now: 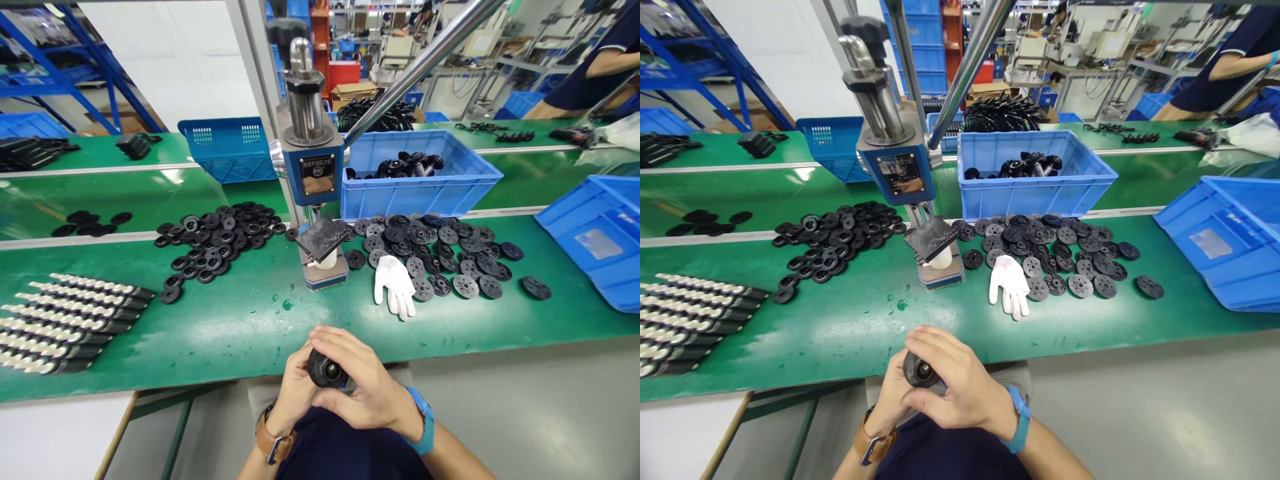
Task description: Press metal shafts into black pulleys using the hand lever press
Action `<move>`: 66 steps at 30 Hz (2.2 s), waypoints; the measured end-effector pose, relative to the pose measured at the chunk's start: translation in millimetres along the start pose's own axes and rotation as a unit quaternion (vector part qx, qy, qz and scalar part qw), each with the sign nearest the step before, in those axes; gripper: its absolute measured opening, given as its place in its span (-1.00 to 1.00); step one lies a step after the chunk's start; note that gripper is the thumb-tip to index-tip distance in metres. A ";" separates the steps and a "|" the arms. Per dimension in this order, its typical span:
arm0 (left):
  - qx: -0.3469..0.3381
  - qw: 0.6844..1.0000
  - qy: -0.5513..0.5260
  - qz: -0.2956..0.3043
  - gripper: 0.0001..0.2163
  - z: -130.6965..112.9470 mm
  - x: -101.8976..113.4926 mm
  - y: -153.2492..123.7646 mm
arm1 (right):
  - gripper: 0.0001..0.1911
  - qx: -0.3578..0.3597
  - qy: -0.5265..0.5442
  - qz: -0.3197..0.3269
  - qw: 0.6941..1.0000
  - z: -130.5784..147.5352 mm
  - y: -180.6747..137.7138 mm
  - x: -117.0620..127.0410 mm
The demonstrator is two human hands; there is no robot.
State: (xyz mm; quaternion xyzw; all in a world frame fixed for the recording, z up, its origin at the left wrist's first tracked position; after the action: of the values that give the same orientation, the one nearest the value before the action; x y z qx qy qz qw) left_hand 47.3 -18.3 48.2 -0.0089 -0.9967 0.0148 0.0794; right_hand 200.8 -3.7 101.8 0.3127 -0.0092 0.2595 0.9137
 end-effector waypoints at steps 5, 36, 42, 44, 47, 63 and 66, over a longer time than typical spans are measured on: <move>-0.009 1.000 0.002 0.008 -0.61 -0.3 -0.6 0.4 | -0.28 -0.010 0.000 -0.001 1.000 0.4 0.5 -0.3; -0.065 0.994 0.048 -0.071 -0.83 -6.2 -5.5 -6.2 | -0.55 -0.078 -0.017 -0.024 0.997 14.7 5.7 -14.0; -0.049 0.995 0.046 -0.079 -0.83 -12.0 -6.1 -6.1 | -0.56 -0.079 -0.021 -0.031 0.996 14.5 5.5 -15.1; -0.050 0.994 0.049 -0.083 -0.83 -13.4 -6.7 -6.2 | -0.57 -0.079 -0.023 -0.034 0.996 14.1 5.6 -15.5; -0.054 0.993 0.055 -0.092 -0.85 -13.4 -7.3 -6.8 | -0.57 -0.074 -0.025 -0.038 0.996 13.5 5.8 -16.3; -0.049 0.991 0.063 -0.111 -0.84 -12.7 -9.4 -7.7 | -0.58 -0.073 -0.026 -0.042 0.996 15.4 5.3 -17.8; -0.044 0.990 0.061 -0.115 -0.85 -13.3 -9.7 -8.3 | -0.59 -0.074 -0.029 -0.046 0.996 15.1 4.6 -18.1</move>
State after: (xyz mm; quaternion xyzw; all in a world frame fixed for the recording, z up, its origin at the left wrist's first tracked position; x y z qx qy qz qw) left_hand 58.8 -26.4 60.0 0.1018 -0.9840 -0.0391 0.1407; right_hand 185.1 -17.9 113.3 0.2519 -0.0402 0.2064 0.9446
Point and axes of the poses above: each hand's wrist, its own y-axis towards the middle knuckle, its own x-axis out of the back of the hand, z = x × y, the point moved 2 cm from there along y, towards the middle knuckle, and after that the axes turned 14 degrees about y, right-handed, at the moved point
